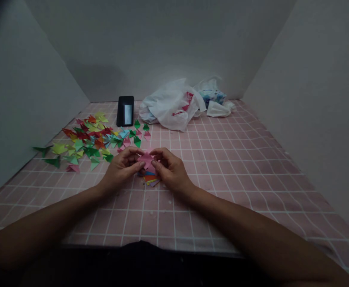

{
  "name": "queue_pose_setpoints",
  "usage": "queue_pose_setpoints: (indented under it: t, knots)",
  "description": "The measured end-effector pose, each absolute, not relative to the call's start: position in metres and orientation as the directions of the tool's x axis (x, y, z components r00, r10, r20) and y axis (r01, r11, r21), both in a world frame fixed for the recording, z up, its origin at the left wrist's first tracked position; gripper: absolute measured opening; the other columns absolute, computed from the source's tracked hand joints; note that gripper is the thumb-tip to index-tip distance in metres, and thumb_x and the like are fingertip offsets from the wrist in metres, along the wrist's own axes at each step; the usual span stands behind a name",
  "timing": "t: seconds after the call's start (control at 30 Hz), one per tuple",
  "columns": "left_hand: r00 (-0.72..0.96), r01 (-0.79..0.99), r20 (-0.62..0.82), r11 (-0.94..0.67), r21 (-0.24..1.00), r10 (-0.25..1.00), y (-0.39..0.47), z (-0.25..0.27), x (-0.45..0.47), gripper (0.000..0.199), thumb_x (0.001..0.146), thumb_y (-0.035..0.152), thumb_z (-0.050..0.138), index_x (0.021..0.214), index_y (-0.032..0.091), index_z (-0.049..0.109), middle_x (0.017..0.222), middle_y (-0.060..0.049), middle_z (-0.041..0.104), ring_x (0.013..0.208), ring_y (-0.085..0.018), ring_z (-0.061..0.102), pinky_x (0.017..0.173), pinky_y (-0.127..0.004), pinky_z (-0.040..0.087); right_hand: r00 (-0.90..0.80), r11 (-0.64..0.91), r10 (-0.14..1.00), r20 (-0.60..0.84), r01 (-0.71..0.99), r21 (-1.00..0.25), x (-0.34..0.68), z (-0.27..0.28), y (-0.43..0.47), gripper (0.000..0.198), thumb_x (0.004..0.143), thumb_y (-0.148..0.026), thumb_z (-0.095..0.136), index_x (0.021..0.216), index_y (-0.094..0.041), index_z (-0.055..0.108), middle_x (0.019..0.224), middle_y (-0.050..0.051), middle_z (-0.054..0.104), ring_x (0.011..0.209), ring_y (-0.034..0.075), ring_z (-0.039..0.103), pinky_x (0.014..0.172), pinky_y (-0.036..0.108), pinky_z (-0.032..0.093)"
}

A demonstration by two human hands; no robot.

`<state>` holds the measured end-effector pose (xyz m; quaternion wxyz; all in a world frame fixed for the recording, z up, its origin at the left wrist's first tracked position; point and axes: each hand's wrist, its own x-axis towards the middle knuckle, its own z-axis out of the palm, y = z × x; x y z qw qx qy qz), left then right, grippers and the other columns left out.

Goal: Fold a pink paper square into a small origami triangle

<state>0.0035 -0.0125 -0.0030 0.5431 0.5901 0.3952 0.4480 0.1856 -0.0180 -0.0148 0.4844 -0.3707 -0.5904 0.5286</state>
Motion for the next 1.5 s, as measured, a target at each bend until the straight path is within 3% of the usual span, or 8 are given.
queue_pose_setpoints:
  t: [0.27,0.4,0.67,0.87,1.13,1.3,1.5]
  knots:
    - [0.281,-0.046,0.085,-0.075,0.996,0.956,-0.011,-0.003,0.004,0.021,0.076,0.024,0.074,0.088,0.017,0.059,0.073,0.003,0.064,0.06,-0.008,0.065,0.058,-0.019,0.055,-0.257,0.15,0.952,0.164,-0.073,-0.986,0.186,-0.014,-0.019,0.018,0.086,-0.024,0.063,0.103,-0.023,0.06,0.084,-0.002,0.058,0.055,0.007,0.052,0.051,0.025,0.042]
    - [0.283,-0.076,0.013,0.009,0.997,0.959,-0.011,-0.002,0.002,0.023,0.077,0.028,0.075,0.089,0.016,0.06,0.067,0.003,0.067,0.059,-0.01,0.067,0.059,-0.02,0.056,-0.27,0.188,0.945,0.186,-0.019,-0.982,0.186,-0.015,-0.018,0.018,0.084,-0.021,0.064,0.101,-0.023,0.062,0.086,-0.001,0.06,0.06,0.009,0.053,0.054,0.025,0.044]
    - [0.281,-0.128,-0.017,0.055,0.99,0.96,-0.011,-0.002,0.001,0.024,0.084,0.037,0.072,0.089,0.015,0.063,0.069,0.0,0.07,0.06,-0.011,0.068,0.062,-0.022,0.057,-0.323,0.217,0.924,0.205,0.0,-0.976,0.187,-0.017,-0.016,0.021,0.084,-0.023,0.067,0.104,-0.021,0.066,0.102,0.005,0.068,0.089,0.018,0.064,0.078,0.033,0.053]
    - [0.323,-0.15,0.003,0.048,0.988,0.946,-0.01,-0.002,0.001,0.025,0.083,0.037,0.074,0.092,0.016,0.064,0.075,-0.001,0.072,0.066,-0.011,0.07,0.07,-0.024,0.06,-0.329,0.107,0.936,0.128,-0.081,-0.991,0.187,-0.011,-0.018,0.018,0.086,-0.029,0.067,0.101,-0.02,0.066,0.091,0.002,0.067,0.069,0.012,0.06,0.062,0.026,0.051]
    - [0.364,-0.174,0.03,0.036,0.984,0.931,-0.007,-0.011,0.002,0.032,0.075,0.03,0.081,0.098,0.016,0.063,0.088,-0.002,0.073,0.077,-0.013,0.072,0.079,-0.028,0.061,-0.288,0.08,0.952,0.106,-0.102,-0.992,0.187,-0.01,-0.019,0.019,0.087,-0.036,0.067,0.095,-0.019,0.064,0.078,-0.001,0.063,0.06,0.009,0.055,0.056,0.024,0.047]
    - [0.344,-0.135,0.046,0.002,0.991,0.938,-0.008,-0.009,0.002,0.027,0.074,0.026,0.079,0.093,0.016,0.062,0.082,-0.001,0.072,0.075,-0.011,0.071,0.074,-0.023,0.059,-0.258,0.103,0.959,0.115,-0.059,-0.993,0.186,-0.013,-0.017,0.019,0.089,-0.037,0.065,0.092,-0.019,0.063,0.072,-0.002,0.061,0.057,0.009,0.054,0.054,0.024,0.046]
    - [0.317,-0.069,0.049,-0.028,0.997,0.947,-0.011,-0.005,0.003,0.023,0.077,0.03,0.076,0.089,0.015,0.063,0.076,-0.002,0.071,0.068,-0.013,0.069,0.067,-0.025,0.059,-0.322,0.065,0.94,0.109,-0.146,-0.987,0.184,-0.012,-0.018,0.026,0.081,-0.04,0.075,0.092,-0.02,0.063,0.081,0.0,0.065,0.061,0.01,0.058,0.056,0.025,0.049]
